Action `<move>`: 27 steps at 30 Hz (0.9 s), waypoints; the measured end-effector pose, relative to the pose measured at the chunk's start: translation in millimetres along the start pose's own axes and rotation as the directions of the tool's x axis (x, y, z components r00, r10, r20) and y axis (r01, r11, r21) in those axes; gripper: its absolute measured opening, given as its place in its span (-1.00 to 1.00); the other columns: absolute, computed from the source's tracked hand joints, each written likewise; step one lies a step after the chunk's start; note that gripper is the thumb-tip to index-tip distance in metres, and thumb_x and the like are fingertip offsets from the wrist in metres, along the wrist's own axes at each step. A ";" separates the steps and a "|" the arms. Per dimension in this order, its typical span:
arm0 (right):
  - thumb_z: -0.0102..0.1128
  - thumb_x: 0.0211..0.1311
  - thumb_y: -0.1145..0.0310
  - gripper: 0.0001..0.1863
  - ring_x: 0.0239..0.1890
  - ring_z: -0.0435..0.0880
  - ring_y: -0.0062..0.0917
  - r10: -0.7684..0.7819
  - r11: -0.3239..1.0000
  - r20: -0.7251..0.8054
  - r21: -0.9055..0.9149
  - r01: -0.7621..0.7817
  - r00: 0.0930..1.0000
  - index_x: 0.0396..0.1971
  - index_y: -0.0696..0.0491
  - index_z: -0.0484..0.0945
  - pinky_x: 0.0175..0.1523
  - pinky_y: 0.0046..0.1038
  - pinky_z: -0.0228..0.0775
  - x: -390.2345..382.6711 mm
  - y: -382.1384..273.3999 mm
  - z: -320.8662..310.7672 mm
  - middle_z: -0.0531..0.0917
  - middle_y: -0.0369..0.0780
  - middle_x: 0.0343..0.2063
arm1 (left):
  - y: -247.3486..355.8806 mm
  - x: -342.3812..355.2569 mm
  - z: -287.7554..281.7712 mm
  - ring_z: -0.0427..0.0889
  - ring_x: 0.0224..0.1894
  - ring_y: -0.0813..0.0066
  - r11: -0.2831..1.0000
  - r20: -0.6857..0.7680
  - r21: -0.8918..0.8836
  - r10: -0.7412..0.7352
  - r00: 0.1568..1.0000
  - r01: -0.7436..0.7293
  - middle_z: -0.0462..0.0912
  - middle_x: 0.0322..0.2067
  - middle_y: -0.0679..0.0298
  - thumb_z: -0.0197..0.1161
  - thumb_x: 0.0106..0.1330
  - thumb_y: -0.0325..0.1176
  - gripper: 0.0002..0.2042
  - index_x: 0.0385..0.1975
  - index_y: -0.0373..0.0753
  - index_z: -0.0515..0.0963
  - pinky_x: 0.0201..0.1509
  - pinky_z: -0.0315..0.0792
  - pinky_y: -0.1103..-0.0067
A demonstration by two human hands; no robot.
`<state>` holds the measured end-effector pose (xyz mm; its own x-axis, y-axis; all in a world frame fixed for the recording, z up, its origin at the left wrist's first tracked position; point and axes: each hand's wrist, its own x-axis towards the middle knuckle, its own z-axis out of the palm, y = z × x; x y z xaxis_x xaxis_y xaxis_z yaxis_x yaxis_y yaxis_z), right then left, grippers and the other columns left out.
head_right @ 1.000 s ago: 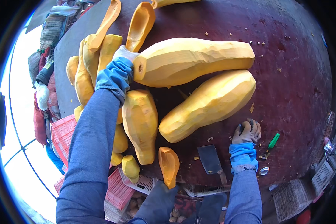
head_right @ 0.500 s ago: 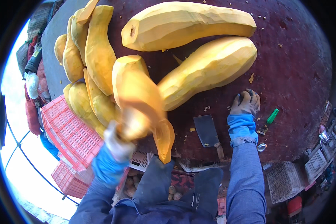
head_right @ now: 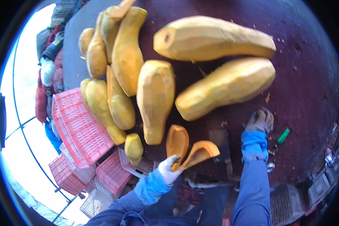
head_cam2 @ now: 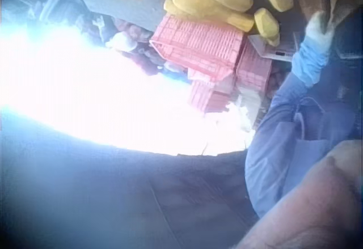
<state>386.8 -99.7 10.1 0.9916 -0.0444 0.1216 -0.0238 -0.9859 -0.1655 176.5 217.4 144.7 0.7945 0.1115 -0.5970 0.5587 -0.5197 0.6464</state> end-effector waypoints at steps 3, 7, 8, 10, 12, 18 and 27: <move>0.28 0.30 0.34 -0.78 0.22 0.46 -0.07 -0.002 1.000 -0.005 -0.022 0.002 1.000 -0.10 0.03 0.57 0.33 -0.03 0.30 0.3 -2.2 -6.2 0.60 -0.13 0.09 | 63.3 84.3 -109.0 0.71 -0.14 0.37 0.964 -0.309 0.098 0.265 0.913 -0.246 0.71 -0.21 0.11 0.48 0.15 -0.51 -0.65 -0.06 -0.37 0.59 0.00 0.58 0.45; 0.28 0.27 0.36 -0.77 0.23 0.43 -0.03 -0.003 1.000 0.005 0.022 0.003 1.000 -0.10 0.04 0.56 0.35 -0.01 0.27 2.1 -3.9 -5.2 0.57 -0.11 0.10 | 47.7 245.4 -226.6 0.65 0.12 0.21 0.799 -0.597 0.490 0.599 0.534 -0.348 0.67 0.03 -0.01 0.48 0.18 -0.43 -0.46 0.19 -0.36 0.51 0.24 0.49 0.39; 0.28 0.26 0.37 -0.77 0.23 0.43 -0.03 0.020 1.000 0.030 0.022 -0.021 0.999 -0.10 0.05 0.57 0.34 -0.01 0.28 3.7 -9.4 -8.4 0.58 -0.08 0.09 | 69.0 277.1 -254.5 0.59 0.22 0.12 0.768 -0.560 0.579 0.619 0.551 -0.274 0.60 0.14 -0.07 0.47 0.21 -0.33 -0.40 0.25 -0.35 0.46 0.33 0.43 0.37; 0.26 0.29 0.35 -0.77 0.24 0.43 -0.03 0.038 0.999 0.034 0.009 -0.038 0.999 -0.10 0.05 0.56 0.36 -0.01 0.26 4.2 -10.0 -7.8 0.57 -0.08 0.10 | 92.5 342.4 -293.6 0.51 0.29 -0.06 0.799 -0.583 0.578 0.545 0.603 -0.164 0.52 0.24 -0.15 0.44 0.25 -0.11 -0.32 0.31 -0.32 0.42 0.39 0.38 0.30; 0.26 0.29 0.37 -0.77 0.25 0.42 -0.03 0.052 0.998 0.053 0.018 -0.053 0.997 -0.09 0.06 0.55 0.36 -0.01 0.25 4.4 -11.4 -5.5 0.57 -0.08 0.10 | 114.1 388.5 -321.3 0.44 0.34 -0.06 0.717 -0.542 0.697 0.527 0.654 -0.001 0.44 0.32 -0.07 0.39 0.25 -0.12 -0.29 0.38 -0.28 0.35 0.42 0.33 0.30; 0.32 0.19 0.41 -0.73 0.21 0.45 -0.05 0.012 0.999 0.037 0.031 -0.013 0.999 -0.12 0.03 0.53 0.32 0.00 0.26 5.5 0.3 -2.2 0.56 -0.08 0.08 | 138.1 492.6 -338.6 0.41 0.38 -0.03 0.628 -0.495 0.735 0.242 0.835 0.254 0.47 0.30 -0.08 0.43 0.15 -0.11 -0.18 0.44 -0.20 0.28 0.47 0.26 0.40; 0.32 0.16 0.42 -0.74 0.20 0.45 -0.06 0.029 0.995 0.073 0.096 -0.036 0.997 -0.14 0.04 0.55 0.29 -0.01 0.27 7.4 -0.7 -1.8 0.56 -0.09 0.06 | 131.7 518.5 -351.3 0.75 -0.19 0.15 0.812 -0.625 0.506 0.115 0.772 0.290 0.75 -0.22 0.05 0.41 0.18 -0.21 -0.56 0.06 -0.23 0.65 -0.06 0.56 0.42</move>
<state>393.9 -99.6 12.9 0.9971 -0.0615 0.0450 -0.0476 -0.9636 -0.2632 745.7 504.4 87.3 0.8262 0.5562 -0.0895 0.5633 -0.8187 0.1115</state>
